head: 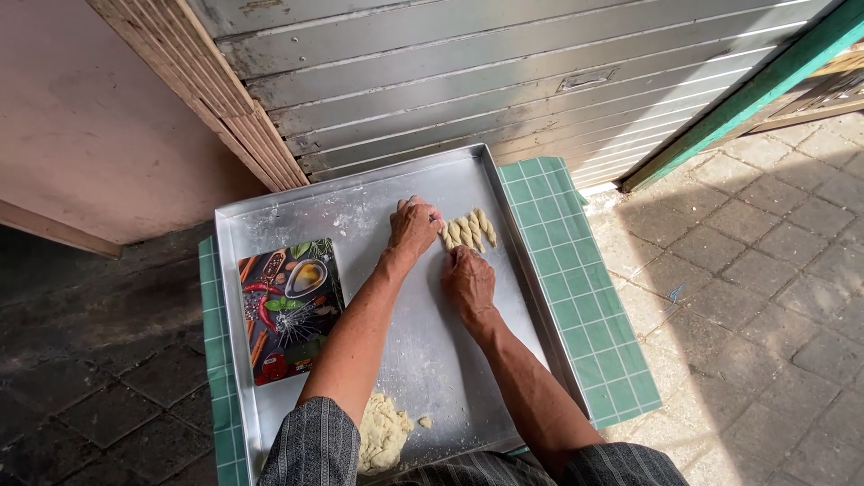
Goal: The person rolls a piece of dough into a rope on a metal tray, twists it into a spiral shape, and places it with other finished pieces. They then weigh a small portion of dough on a digital scale, adjust the amount, and continue shaping the dough by hand.
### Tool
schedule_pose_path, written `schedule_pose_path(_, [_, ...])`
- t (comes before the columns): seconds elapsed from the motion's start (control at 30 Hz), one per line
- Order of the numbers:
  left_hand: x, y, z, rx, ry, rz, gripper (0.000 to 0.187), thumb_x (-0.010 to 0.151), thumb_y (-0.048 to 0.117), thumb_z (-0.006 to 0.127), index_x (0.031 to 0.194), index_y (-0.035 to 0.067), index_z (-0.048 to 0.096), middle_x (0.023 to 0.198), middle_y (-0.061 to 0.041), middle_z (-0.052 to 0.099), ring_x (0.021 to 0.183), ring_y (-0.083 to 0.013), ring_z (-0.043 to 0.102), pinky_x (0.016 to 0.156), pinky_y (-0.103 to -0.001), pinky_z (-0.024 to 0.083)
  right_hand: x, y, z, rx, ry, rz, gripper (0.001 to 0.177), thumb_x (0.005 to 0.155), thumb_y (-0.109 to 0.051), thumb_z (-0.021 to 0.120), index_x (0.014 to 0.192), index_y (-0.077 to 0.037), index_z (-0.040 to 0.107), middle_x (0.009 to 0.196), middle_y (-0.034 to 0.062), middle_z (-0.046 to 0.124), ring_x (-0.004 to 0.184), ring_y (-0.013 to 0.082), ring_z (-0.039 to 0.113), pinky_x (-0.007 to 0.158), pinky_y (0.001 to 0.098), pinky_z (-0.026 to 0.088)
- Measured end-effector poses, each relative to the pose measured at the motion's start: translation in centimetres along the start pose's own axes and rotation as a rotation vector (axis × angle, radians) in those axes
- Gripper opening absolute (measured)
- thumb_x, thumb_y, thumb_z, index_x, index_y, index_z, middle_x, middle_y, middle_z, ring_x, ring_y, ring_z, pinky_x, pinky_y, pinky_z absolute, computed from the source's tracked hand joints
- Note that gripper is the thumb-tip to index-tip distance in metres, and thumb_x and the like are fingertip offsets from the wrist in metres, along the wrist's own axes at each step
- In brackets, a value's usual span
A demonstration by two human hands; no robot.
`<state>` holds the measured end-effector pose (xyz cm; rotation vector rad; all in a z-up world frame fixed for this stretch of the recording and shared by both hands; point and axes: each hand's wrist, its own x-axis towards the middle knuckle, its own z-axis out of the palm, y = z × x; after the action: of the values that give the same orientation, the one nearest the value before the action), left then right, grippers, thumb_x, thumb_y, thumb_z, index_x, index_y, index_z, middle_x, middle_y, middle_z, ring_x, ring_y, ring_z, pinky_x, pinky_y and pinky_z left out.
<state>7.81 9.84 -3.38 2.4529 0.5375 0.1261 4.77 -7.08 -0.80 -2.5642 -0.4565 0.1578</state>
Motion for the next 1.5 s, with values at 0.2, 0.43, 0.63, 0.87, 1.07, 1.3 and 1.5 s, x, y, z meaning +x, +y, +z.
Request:
schedule_pose_path(0.2, [0.0,-0.3,0.2,-0.033,0.002,0.019,0.011,0.089,0.032,0.070,0.090,0.023,0.076,0.104,-0.001,0.062,0.116,-0.0299,0.056,0.097,-0.054,0.050,-0.6,-0.1,-0.6,0.259,-0.004,0.006,0.016,0.091,-0.022,0.064,0.095,-0.010,0.073,0.084,0.0223,0.073,0.088,0.0476,0.072,0.076,0.0554,0.058])
schedule_pose_path(0.43, [-0.8,0.4,-0.6,-0.053,0.041,0.042,0.011,0.089,0.032,0.072,0.089,0.021,0.074,0.105,-0.002,0.063,0.116,-0.0299,0.056,0.097,-0.054,0.050,-0.8,0.4,-1.3,0.180,0.045,-0.005,0.013,0.093,-0.021,0.062,0.095,-0.012,0.072,0.079,0.0196,0.074,0.085,0.0448,0.073,0.076,0.0582,0.057])
schedule_pose_path(0.63, [-0.9,-0.3,0.4,-0.057,0.095,0.064,0.010,0.088,0.033,0.073,0.090,0.023,0.072,0.106,0.001,0.062,0.118,-0.0276,0.056,0.096,-0.052,0.050,-1.5,2.3,-1.1,0.029,0.048,-0.200,0.016,0.101,-0.023,0.051,0.099,-0.018,0.066,0.094,0.0162,0.072,0.084,0.0435,0.072,0.070,0.0563,0.058])
schedule_pose_path(0.87, [-1.2,-0.7,0.4,-0.047,0.150,0.118,0.011,0.089,0.033,0.073,0.090,0.022,0.073,0.107,-0.001,0.064,0.116,-0.0284,0.059,0.095,-0.052,0.052,-3.9,1.0,-3.2,-0.006,0.071,-0.447,0.024,0.101,-0.010,0.049,0.114,-0.004,0.068,0.110,0.0173,0.062,0.101,0.0425,0.065,0.073,0.0528,0.060])
schedule_pose_path(1.07, [-1.1,-1.1,0.8,-0.062,0.183,0.151,0.009,0.090,0.033,0.071,0.091,0.025,0.074,0.107,0.002,0.063,0.115,-0.0264,0.059,0.094,-0.051,0.052,-3.9,1.3,-2.4,-0.021,0.076,-0.449,0.028,0.106,-0.021,0.051,0.123,-0.004,0.065,0.114,0.0158,0.060,0.107,0.0386,0.062,0.082,0.0472,0.058])
schedule_pose_path(1.3, [-2.9,-2.2,0.3,-0.157,0.272,0.333,0.031,0.089,0.006,0.051,0.100,0.022,0.075,0.104,-0.004,0.067,0.108,-0.0300,0.065,0.092,-0.045,0.055,-4.1,0.8,-2.8,0.003,0.080,-0.435,0.031,0.102,-0.021,0.057,0.126,-0.003,0.065,0.114,0.0159,0.056,0.105,0.0402,0.061,0.082,0.0506,0.059])
schedule_pose_path(1.5, [-3.3,-3.3,1.5,0.118,0.307,0.502,0.037,0.088,0.006,0.051,0.109,0.027,0.074,0.114,-0.003,0.062,0.115,-0.0288,0.061,0.094,-0.042,0.053,-4.0,1.2,-2.4,0.010,0.059,-0.427,0.031,0.103,-0.024,0.056,0.127,-0.005,0.064,0.115,0.0147,0.056,0.107,0.0388,0.061,0.084,0.0494,0.058])
